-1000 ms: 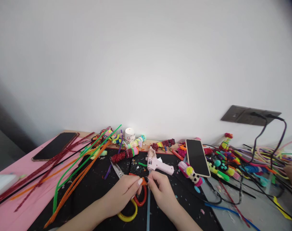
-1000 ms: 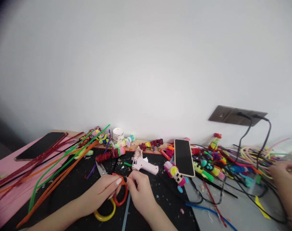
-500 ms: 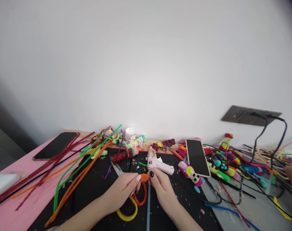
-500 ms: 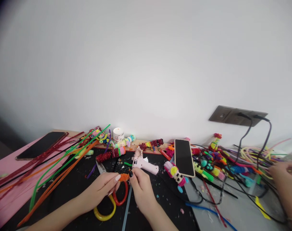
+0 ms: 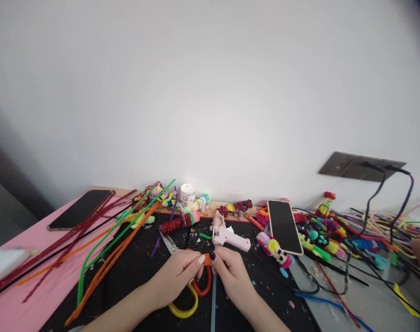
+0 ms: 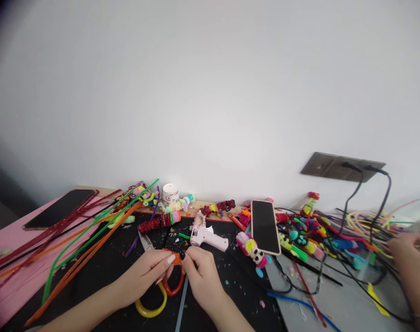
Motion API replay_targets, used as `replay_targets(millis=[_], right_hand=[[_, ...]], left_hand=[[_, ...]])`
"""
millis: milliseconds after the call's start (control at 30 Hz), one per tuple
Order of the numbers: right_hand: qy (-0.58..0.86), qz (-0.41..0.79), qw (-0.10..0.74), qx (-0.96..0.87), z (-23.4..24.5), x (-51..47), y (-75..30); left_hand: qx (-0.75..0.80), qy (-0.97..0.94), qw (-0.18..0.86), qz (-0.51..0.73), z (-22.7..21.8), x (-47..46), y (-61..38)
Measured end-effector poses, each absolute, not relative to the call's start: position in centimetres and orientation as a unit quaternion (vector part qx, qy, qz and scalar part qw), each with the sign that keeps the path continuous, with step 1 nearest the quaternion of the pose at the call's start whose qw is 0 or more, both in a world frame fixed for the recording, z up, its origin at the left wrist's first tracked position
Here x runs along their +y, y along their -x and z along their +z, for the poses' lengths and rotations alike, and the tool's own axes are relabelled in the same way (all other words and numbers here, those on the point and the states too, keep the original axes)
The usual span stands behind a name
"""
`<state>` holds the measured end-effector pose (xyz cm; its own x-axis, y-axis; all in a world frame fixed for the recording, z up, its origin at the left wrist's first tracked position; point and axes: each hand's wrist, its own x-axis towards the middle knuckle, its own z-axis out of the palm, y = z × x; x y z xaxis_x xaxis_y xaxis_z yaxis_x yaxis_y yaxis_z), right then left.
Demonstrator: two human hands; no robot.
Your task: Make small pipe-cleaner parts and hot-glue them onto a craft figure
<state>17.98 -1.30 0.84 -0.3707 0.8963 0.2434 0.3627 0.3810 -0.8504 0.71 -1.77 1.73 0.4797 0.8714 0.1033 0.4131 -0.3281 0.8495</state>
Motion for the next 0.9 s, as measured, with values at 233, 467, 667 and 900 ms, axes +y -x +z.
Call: replay_targets(millis=[233,467,667,900], right_hand=[[0.411,0.369,0.372,-0.746,1.0,-1.6,-17.4],[0.445,0.312,0.395,-0.741,0.8,-1.3,-16.4],[0.478,0.348,0.418,-0.69,1.6,-0.4,-15.5],[0.501,0.304,0.443,-0.678,2.9,1.9,-14.6]], left_hand=[[0.419,-0.755,0.41,0.294,1.9,-1.9,-0.9],[0.478,-0.689,0.391,0.379,2.1,-1.6,-2.1],[0.479,-0.628,0.42,0.447,2.4,-1.1,-2.9],[0.488,-0.584,0.395,0.514,2.7,0.8,-4.2]])
